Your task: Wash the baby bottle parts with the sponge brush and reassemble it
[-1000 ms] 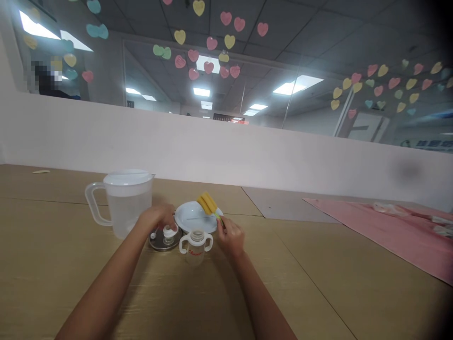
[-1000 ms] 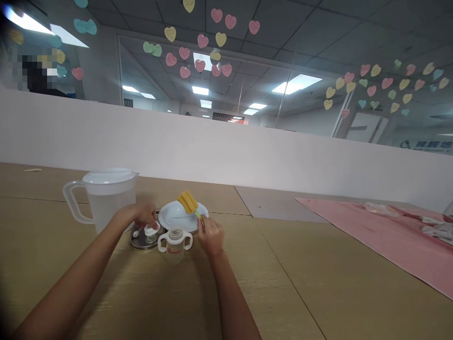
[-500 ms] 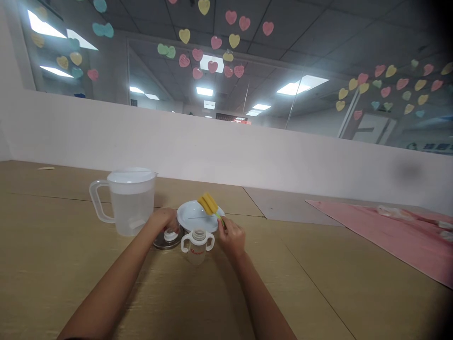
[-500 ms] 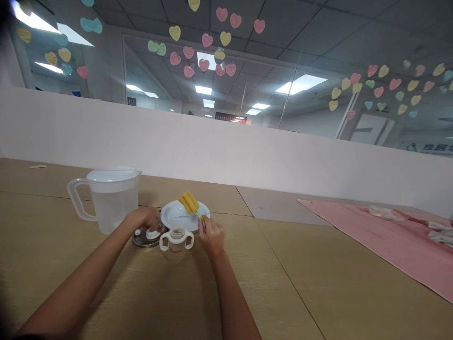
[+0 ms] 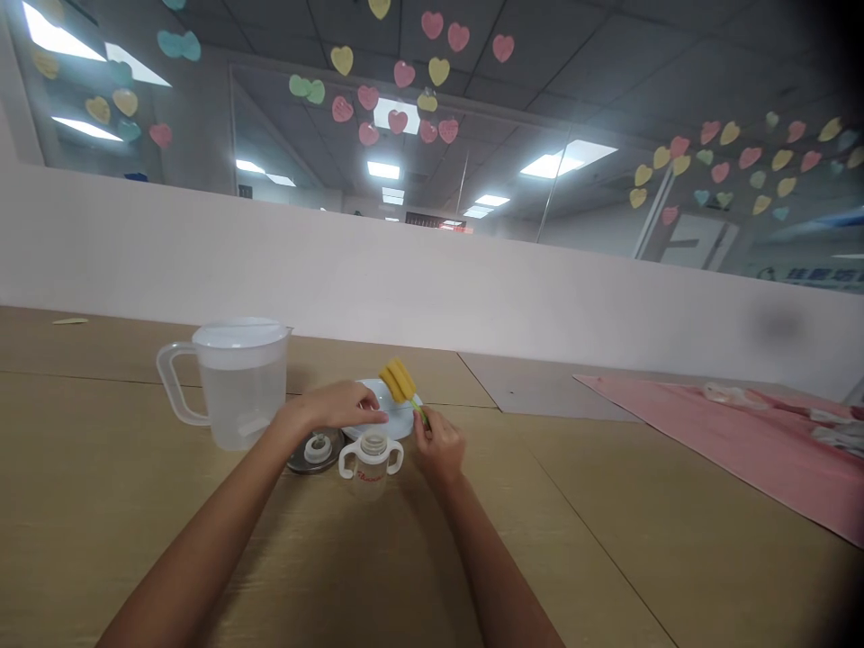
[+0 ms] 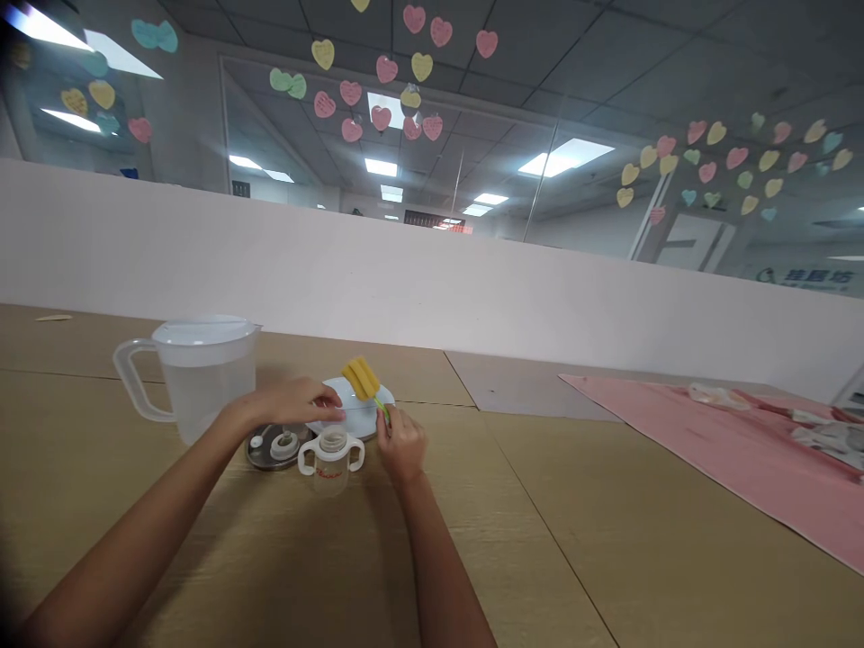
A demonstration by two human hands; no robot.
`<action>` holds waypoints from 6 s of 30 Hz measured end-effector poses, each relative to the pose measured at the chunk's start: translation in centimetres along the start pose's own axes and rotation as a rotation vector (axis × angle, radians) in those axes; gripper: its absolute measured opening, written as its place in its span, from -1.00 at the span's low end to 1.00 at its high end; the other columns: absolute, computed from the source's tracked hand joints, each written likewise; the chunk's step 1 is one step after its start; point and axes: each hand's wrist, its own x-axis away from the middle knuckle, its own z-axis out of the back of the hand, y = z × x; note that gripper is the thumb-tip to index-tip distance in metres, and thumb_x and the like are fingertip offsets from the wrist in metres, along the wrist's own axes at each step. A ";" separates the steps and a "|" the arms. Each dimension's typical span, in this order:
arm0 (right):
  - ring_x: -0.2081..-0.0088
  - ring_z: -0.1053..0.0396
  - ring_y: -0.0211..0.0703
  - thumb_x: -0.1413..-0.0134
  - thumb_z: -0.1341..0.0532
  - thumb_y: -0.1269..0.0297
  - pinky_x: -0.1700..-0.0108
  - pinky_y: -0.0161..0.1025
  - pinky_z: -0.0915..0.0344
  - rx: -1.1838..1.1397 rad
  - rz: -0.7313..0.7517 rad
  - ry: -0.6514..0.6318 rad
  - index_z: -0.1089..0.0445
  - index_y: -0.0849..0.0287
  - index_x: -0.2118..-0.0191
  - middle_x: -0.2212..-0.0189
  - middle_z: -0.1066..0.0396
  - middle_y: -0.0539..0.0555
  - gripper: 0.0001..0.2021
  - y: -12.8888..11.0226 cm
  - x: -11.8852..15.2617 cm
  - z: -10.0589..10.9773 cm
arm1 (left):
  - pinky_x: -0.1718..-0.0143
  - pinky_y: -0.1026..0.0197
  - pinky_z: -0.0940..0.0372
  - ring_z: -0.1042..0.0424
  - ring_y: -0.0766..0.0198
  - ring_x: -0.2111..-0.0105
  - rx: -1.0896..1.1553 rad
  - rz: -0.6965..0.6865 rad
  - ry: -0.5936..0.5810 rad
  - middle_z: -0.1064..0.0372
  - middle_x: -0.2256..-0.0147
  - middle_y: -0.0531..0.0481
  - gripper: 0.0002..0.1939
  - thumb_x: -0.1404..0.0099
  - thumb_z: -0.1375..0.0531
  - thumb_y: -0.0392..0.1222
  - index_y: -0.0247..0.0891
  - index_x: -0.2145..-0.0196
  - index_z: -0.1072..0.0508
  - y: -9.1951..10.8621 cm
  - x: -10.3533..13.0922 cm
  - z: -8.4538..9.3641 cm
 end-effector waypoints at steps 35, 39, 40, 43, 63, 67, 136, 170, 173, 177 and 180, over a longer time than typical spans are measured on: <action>0.56 -0.16 -0.35 -0.20 -0.08 0.36 0.43 -0.32 -0.03 0.155 0.221 0.038 -0.42 0.09 -0.01 0.61 -0.25 -0.02 -0.69 -0.7 -0.9 1.0 | 0.16 0.13 -0.27 -0.28 0.11 0.11 -0.146 -0.116 0.713 -0.27 0.14 -0.02 -0.56 -0.04 -0.18 -0.37 -0.10 0.08 -0.39 -2.4 -2.1 -0.9; 0.55 -0.14 -0.33 -0.14 -0.12 0.38 0.42 -0.29 -0.01 0.187 0.224 0.053 -0.41 0.07 -0.01 0.61 -0.25 -0.03 -0.67 -0.5 -0.7 0.8 | 0.23 0.15 -0.27 -0.25 0.08 0.08 -0.322 -0.117 0.690 -0.27 0.11 -0.07 -0.52 -0.07 -0.14 -0.44 -0.12 0.04 -0.38 -2.1 -2.3 -1.5; 0.55 -0.14 -0.33 -0.13 -0.12 0.39 0.42 -0.29 0.00 0.198 0.220 0.056 -0.42 0.07 -0.01 0.61 -0.25 -0.03 -0.67 -0.5 -0.6 0.7 | 0.23 0.14 -0.27 -0.24 0.07 0.07 -0.360 -0.122 0.683 -0.26 0.11 -0.09 -0.51 -0.07 -0.13 -0.45 -0.13 0.03 -0.38 -2.1 -2.4 -1.7; 0.55 -0.13 -0.32 -0.09 -0.13 0.39 0.43 -0.28 0.02 0.231 0.215 0.041 -0.42 0.07 0.00 0.61 -0.25 -0.03 -0.66 -0.6 -0.4 0.5 | 0.23 0.13 -0.26 -0.23 0.06 0.08 -0.452 -0.117 0.664 -0.26 0.10 -0.12 -0.51 -0.09 -0.09 -0.49 -0.17 0.04 -0.39 -1.8 -2.6 -2.1; 0.53 -0.28 -0.27 -0.16 -0.08 0.33 0.44 -0.27 -0.04 0.273 0.090 -0.120 -0.46 0.14 0.11 0.56 -0.35 0.03 -0.75 -3.0 -0.5 0.3 | 0.14 0.04 -0.14 -0.22 0.06 0.12 -0.542 -0.270 0.528 -0.28 0.15 -0.16 -0.56 -0.17 0.01 -0.51 -0.19 0.07 -0.40 1.5 -3.2 -4.7; 0.55 -0.27 -0.29 -0.18 -0.07 0.29 0.45 -0.28 -0.04 0.255 0.104 -0.088 -0.45 0.13 0.12 0.56 -0.37 0.02 -0.75 -2.4 -0.8 0.2 | 0.12 0.02 -0.12 -0.20 0.04 0.07 -0.505 -0.184 0.644 -0.25 0.05 -0.15 -0.50 -0.15 0.00 -0.52 -0.12 0.04 -0.39 -0.4 -3.5 -3.9; -0.24 -0.05 0.02 -0.18 0.12 -0.13 -0.24 0.08 0.06 -0.475 -0.576 -0.394 -0.23 0.17 -0.17 -0.18 -0.17 0.16 -0.39 1.8 0.8 -2.5 | 0.22 0.12 -0.32 -0.46 0.16 0.24 -0.254 0.359 -0.134 -0.46 0.22 -0.24 -0.75 -0.29 -0.11 -0.16 -0.43 0.29 -0.47 -8.5 -3.1 -3.1; 0.41 -0.41 -0.19 -0.07 -0.11 0.09 0.26 -0.24 -0.31 -0.411 -0.611 0.081 -0.44 0.27 0.11 0.38 -0.50 0.12 -0.61 -0.8 -0.9 -1.0 | 0.13 0.11 -0.32 -0.43 0.13 0.12 -0.311 0.497 -0.003 -0.44 0.15 -0.24 -0.82 -0.27 -0.12 -0.32 -0.42 0.20 -0.47 -8.2 -2.6 -3.4; 0.39 -0.41 -0.17 -0.07 -0.12 0.08 0.27 -0.23 -0.33 -0.487 -0.634 0.096 -0.48 0.28 0.21 0.36 -0.50 0.17 -0.63 -1.2 -1.6 -0.5 | 0.14 0.11 -0.29 -0.39 -0.03 0.06 -0.324 0.489 0.111 -0.39 0.11 -0.41 -0.72 -0.24 -0.03 -0.42 -0.47 0.15 -0.46 -6.8 -2.0 -1.5; 0.35 -0.41 -0.16 -0.11 -0.10 0.08 0.24 -0.22 -0.33 -0.528 -0.636 0.135 -0.46 0.25 0.26 0.31 -0.48 0.17 -0.67 -2.1 -2.2 0.4 | 0.19 0.10 -0.28 -0.40 -0.03 0.10 -0.287 0.406 0.240 -0.39 0.10 -0.33 -0.67 -0.26 0.02 -0.35 -0.37 0.11 -0.44 -4.6 -1.3 0.3; 0.38 -0.41 -0.21 -0.17 -0.05 0.08 0.24 -0.23 -0.33 -0.603 -0.664 0.176 -0.39 0.24 0.21 0.30 -0.46 0.14 -0.67 -3.1 -2.4 0.9 | 0.22 0.14 -0.26 -0.41 0.02 0.14 -0.228 0.310 0.285 -0.43 0.14 -0.21 -0.71 -0.26 0.00 -0.26 -0.26 0.14 -0.45 -3.2 -1.3 0.6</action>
